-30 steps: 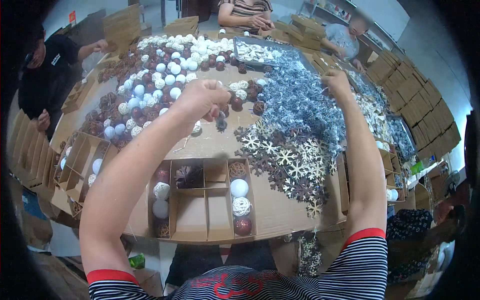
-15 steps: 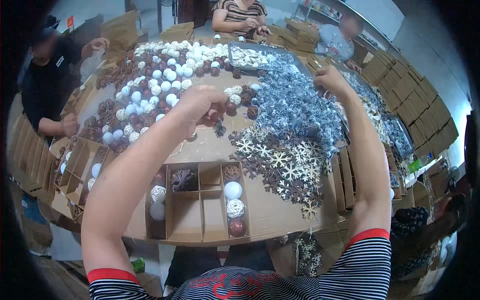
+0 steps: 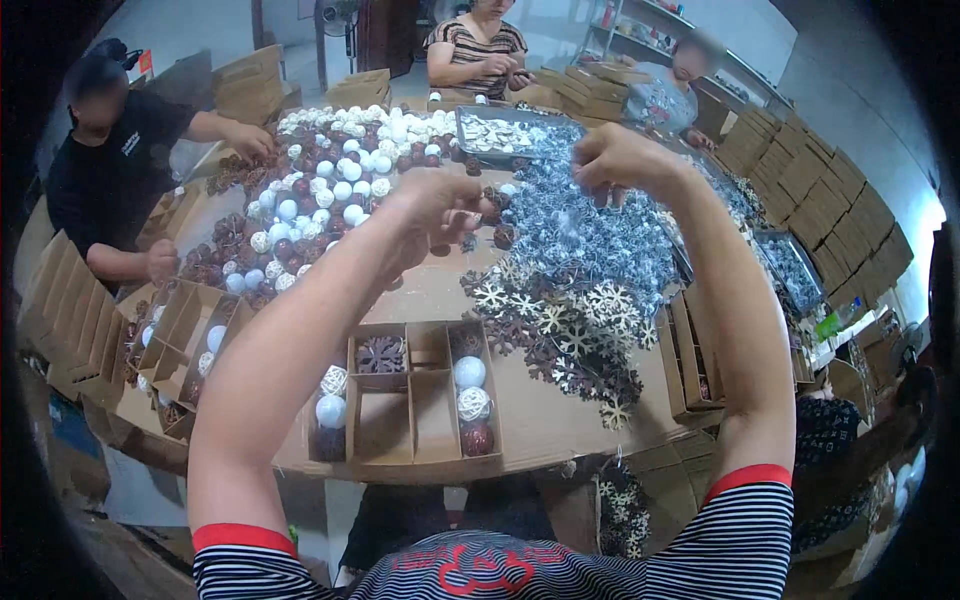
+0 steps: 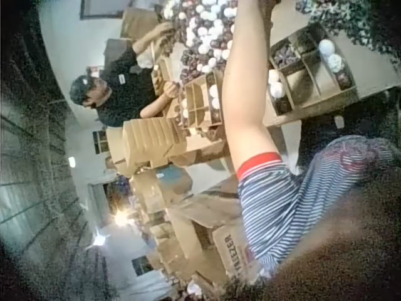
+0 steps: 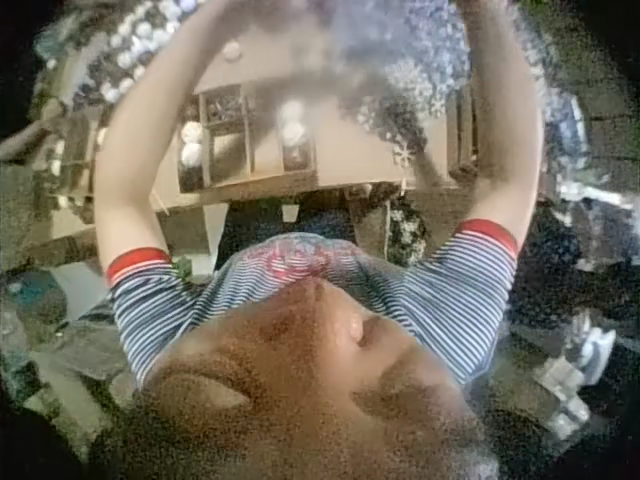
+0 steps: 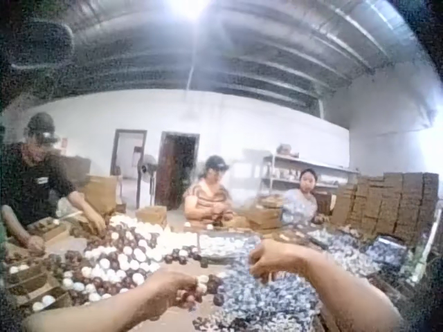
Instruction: The person packs decorative ornaments, placing pine cones, wooden snowflake cutouts, decorative balls, and figurines into partitioned boxes by hand.
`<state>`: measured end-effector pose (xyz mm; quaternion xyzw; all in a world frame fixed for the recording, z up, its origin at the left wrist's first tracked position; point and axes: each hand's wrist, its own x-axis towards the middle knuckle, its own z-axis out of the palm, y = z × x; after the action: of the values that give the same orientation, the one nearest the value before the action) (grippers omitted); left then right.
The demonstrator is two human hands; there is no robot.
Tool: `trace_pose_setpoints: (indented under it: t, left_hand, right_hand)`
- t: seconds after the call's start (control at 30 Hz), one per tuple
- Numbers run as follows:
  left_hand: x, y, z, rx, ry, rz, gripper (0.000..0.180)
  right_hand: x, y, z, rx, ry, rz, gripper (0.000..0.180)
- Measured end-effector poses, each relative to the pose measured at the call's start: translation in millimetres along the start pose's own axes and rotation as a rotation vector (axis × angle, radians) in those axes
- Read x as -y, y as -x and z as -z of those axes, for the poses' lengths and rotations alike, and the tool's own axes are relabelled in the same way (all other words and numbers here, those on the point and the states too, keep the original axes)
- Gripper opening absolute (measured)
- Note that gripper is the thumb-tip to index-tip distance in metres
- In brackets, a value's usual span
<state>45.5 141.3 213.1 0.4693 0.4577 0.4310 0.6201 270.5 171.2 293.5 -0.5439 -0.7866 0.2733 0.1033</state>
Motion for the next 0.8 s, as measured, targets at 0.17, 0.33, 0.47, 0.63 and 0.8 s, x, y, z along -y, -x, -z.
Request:
trace_pose_setpoints:
  t: [0.17,0.33,0.47,0.63,0.8]
  left_hand:
    - [-12,0,0,0.086,-0.033,-0.004,0.01]
    - [-24,11,6,0.115,-0.063,0.004,0.005]
    - [-27,16,21,0.257,-0.059,-0.012,0.008]
    - [-26,19,32,0.235,-0.208,-0.106,0.017]
    - [-29,25,33,0.196,-0.404,-0.184,0.017]
  right_hand:
    - [33,-5,-26,0.101,0.011,0.067,0.006]
    - [60,-14,-46,0.135,0.04,0.148,0.012]
    - [76,-17,-59,-0.01,0.109,0.183,0.016]
    - [85,-24,-69,-0.079,0.058,0.253,0.015]
    - [85,-28,-76,-0.065,0.045,0.199,0.015]
